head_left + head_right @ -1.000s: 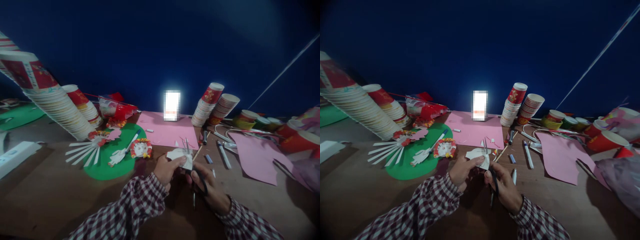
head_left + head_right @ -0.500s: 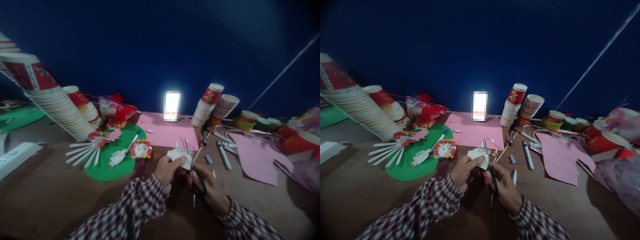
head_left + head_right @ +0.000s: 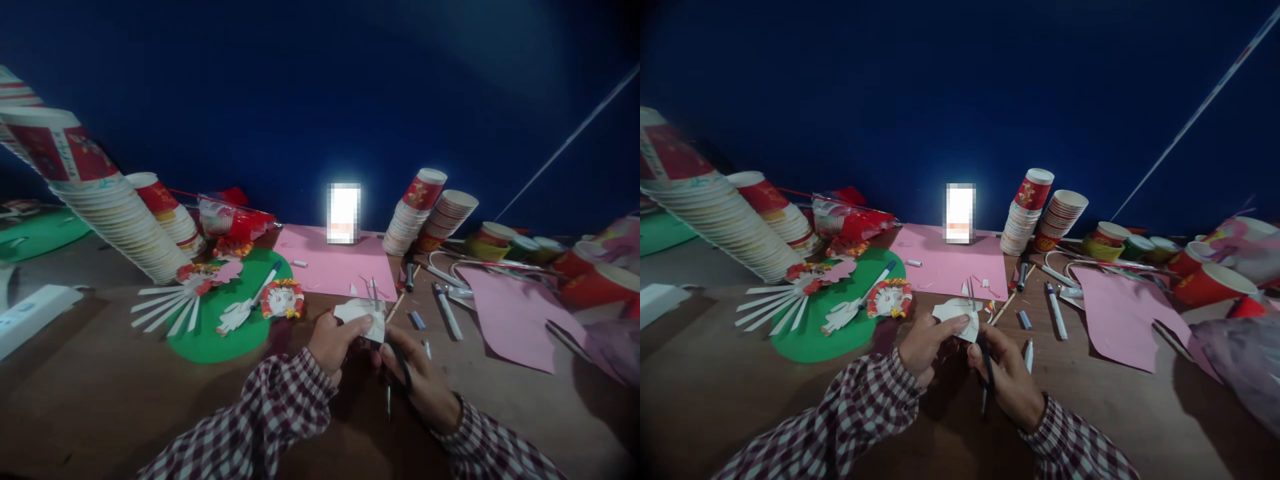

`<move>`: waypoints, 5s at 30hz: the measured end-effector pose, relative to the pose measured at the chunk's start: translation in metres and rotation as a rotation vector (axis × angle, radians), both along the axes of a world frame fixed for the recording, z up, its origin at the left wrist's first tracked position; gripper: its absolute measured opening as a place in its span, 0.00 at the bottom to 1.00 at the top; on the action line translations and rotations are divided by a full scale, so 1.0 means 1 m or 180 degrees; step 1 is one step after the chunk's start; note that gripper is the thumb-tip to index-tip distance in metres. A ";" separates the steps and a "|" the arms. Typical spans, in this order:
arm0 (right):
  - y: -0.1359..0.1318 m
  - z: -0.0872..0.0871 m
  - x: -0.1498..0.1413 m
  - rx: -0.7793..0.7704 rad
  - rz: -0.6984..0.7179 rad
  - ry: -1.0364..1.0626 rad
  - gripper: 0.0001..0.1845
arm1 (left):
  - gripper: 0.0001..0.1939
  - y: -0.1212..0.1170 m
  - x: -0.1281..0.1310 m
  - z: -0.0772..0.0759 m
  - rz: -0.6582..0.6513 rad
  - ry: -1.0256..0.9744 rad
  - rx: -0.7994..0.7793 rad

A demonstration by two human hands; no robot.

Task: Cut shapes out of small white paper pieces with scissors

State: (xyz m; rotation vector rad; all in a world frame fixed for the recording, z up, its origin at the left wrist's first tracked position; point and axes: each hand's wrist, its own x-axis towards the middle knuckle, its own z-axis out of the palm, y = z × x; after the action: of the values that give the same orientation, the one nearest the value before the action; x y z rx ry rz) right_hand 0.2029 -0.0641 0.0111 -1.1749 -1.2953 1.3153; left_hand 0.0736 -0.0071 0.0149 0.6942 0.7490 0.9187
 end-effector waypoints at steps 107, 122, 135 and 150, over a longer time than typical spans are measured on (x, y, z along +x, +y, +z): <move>0.000 -0.004 0.001 0.0110 -0.0053 0.0008 0.18 | 0.12 0.000 -0.001 -0.002 0.0052 0.0106 0.0039; 0.000 -0.003 0.001 0.0123 -0.0119 -0.0091 0.20 | 0.11 0.000 -0.001 -0.005 0.0046 0.0165 0.0172; -0.001 0.001 0.000 0.0092 -0.0097 -0.0161 0.19 | 0.12 0.000 -0.002 0.001 -0.0009 0.0158 -0.0021; -0.002 -0.004 0.002 0.0150 -0.0197 -0.0245 0.20 | 0.13 -0.002 0.000 0.004 0.0090 0.0178 -0.0021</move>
State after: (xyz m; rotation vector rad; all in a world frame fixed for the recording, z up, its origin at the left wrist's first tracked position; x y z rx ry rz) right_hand 0.2044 -0.0663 0.0073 -1.2335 -1.3274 1.1991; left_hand 0.0732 -0.0088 0.0193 0.7075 0.8128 0.9252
